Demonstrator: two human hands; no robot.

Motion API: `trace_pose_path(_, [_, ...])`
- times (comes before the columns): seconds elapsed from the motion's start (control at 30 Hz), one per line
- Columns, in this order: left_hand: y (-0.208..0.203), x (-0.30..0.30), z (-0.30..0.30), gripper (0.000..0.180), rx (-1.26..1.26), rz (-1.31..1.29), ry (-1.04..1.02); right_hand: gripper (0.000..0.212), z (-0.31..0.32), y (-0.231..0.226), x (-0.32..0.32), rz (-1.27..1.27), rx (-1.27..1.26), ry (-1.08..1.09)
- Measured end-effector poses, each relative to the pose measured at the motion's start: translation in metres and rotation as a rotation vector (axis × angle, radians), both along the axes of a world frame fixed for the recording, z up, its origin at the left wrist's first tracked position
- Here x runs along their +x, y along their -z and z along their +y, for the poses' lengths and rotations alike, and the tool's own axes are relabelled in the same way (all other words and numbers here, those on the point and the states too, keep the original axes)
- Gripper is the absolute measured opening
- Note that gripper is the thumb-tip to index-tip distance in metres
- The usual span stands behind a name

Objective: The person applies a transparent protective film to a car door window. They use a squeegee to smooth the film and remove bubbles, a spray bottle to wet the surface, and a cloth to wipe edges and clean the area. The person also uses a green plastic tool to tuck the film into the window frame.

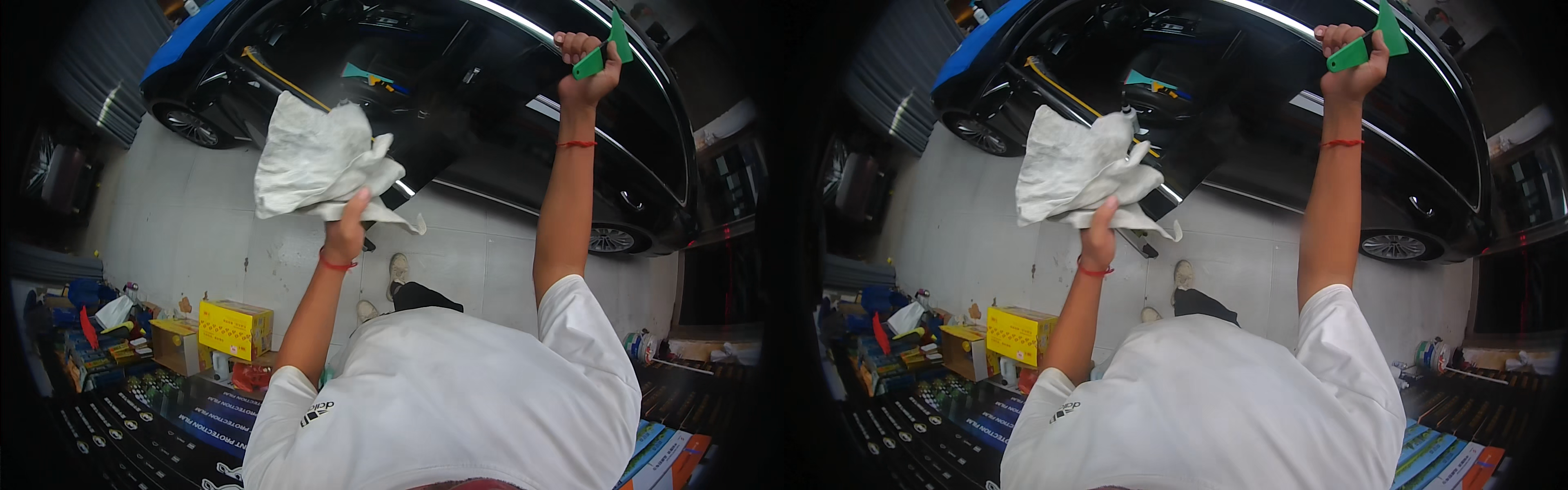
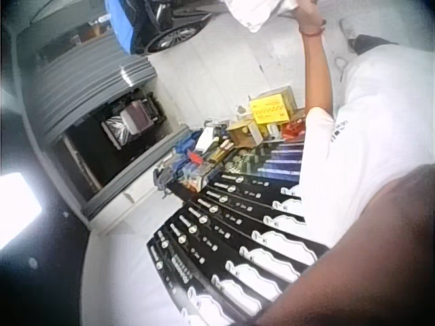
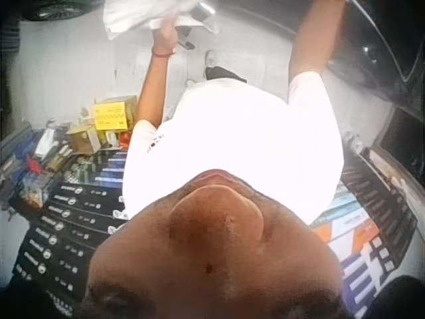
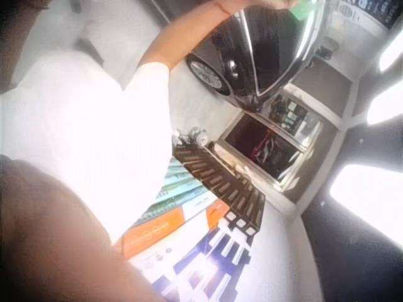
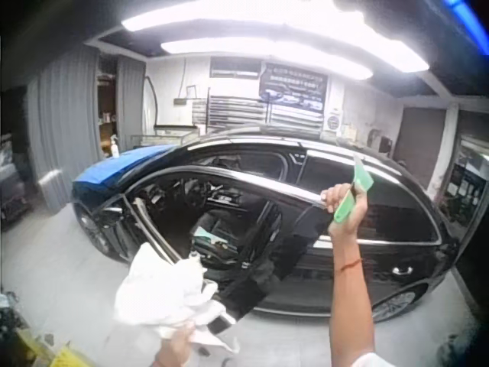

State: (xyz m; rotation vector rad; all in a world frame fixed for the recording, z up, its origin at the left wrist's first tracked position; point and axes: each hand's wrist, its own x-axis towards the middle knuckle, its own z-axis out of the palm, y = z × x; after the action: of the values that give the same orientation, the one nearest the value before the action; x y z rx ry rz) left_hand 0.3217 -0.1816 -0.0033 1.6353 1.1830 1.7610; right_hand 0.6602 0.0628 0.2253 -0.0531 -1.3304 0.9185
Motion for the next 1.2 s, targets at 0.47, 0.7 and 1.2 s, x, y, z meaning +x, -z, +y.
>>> trace_pose_path(0.47, [-0.158,0.126,0.280,0.067,0.682,0.695,0.292,0.051,0.041,0.011,0.006,0.166,-0.028,-0.149])
trace_pose_path(0.7, [-0.163,0.116,0.309,0.067,0.734,0.781,0.280,0.044,0.013,-0.002,-0.013,0.302,-0.173,0.112])
trace_pose_path(1.2, [-0.052,-0.176,0.487,0.037,0.619,0.622,-0.393,0.043,-0.006,-0.008,0.036,0.238,-0.219,0.205])
